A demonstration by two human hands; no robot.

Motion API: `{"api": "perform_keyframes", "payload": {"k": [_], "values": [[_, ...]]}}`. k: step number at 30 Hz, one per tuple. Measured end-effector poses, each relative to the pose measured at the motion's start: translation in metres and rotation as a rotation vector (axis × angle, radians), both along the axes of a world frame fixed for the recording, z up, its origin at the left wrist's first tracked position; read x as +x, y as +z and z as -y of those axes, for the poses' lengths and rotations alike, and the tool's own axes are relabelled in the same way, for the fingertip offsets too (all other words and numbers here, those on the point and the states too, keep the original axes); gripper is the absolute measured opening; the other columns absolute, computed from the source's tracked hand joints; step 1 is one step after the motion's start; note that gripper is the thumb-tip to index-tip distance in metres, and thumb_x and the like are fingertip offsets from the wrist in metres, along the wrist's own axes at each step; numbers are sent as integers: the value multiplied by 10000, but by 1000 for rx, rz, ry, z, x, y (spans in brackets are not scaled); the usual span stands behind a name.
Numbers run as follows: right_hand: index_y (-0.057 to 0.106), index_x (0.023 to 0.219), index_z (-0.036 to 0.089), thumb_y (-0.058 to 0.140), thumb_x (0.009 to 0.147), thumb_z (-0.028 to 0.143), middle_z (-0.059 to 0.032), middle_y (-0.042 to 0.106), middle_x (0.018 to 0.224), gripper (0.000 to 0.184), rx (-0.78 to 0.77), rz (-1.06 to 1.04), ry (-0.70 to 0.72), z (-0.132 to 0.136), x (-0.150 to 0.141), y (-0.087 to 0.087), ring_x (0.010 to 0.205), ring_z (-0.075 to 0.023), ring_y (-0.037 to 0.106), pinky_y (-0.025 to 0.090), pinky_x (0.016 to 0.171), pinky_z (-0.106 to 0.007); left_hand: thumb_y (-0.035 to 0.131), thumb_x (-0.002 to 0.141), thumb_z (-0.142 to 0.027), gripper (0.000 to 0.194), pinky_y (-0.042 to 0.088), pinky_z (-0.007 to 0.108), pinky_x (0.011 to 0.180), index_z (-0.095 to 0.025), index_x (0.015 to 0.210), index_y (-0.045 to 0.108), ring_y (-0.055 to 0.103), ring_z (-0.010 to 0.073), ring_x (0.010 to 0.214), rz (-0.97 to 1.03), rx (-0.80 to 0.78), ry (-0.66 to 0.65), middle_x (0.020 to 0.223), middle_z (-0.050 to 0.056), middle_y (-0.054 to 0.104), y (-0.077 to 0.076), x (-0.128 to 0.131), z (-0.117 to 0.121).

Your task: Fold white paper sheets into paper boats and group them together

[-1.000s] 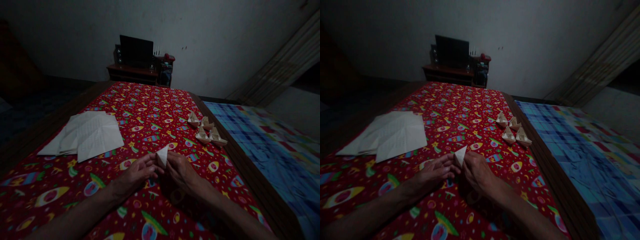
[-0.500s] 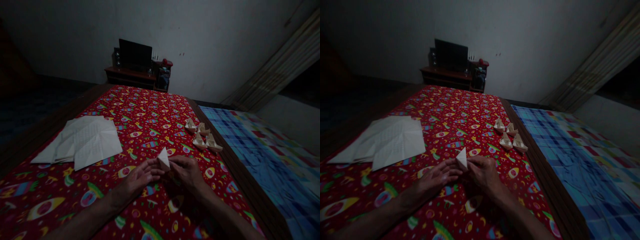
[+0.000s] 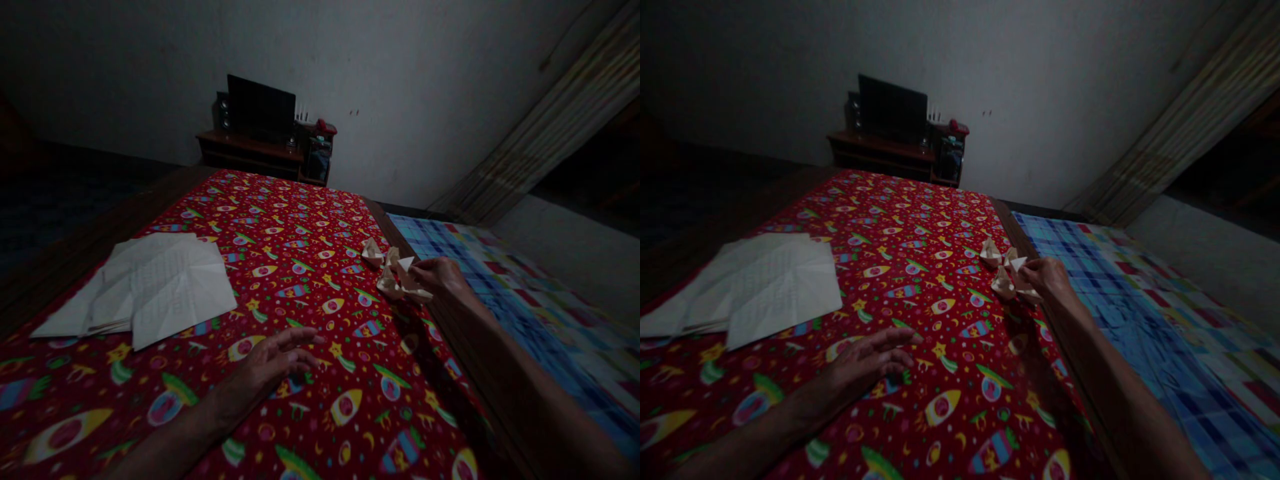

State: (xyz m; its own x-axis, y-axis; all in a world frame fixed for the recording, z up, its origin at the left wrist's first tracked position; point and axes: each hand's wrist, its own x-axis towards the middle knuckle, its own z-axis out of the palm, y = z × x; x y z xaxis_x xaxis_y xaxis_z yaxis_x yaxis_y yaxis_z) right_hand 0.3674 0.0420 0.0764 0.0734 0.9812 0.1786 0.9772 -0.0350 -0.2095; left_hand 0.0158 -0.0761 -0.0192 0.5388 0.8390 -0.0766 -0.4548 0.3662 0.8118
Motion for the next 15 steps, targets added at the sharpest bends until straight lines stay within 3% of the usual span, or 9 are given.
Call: {"api": "perform_keyframes", "payload": {"k": [5, 15], "values": [[708, 643, 95, 524, 686, 220, -53, 601, 553, 226, -74, 137, 108, -11, -8, -7, 530, -130, 532, 288, 476, -223, 647, 778, -316, 347, 454, 297, 776, -191, 1101, 631, 612, 186, 875, -20, 26, -13, 1137, 120, 617, -1, -2, 0], [699, 751, 116, 503, 742, 258, -113, 654, 721, 242, -83, 286, 95, -17, -16, -17, 598, -152, 572, 274, 486, -238, 621, 806, -301, 310, 469, 289, 772, -184, 1092, 639, 613, 174, 850, -47, 81, -37, 1028, 95, 646, -1, -2, -1]]}}
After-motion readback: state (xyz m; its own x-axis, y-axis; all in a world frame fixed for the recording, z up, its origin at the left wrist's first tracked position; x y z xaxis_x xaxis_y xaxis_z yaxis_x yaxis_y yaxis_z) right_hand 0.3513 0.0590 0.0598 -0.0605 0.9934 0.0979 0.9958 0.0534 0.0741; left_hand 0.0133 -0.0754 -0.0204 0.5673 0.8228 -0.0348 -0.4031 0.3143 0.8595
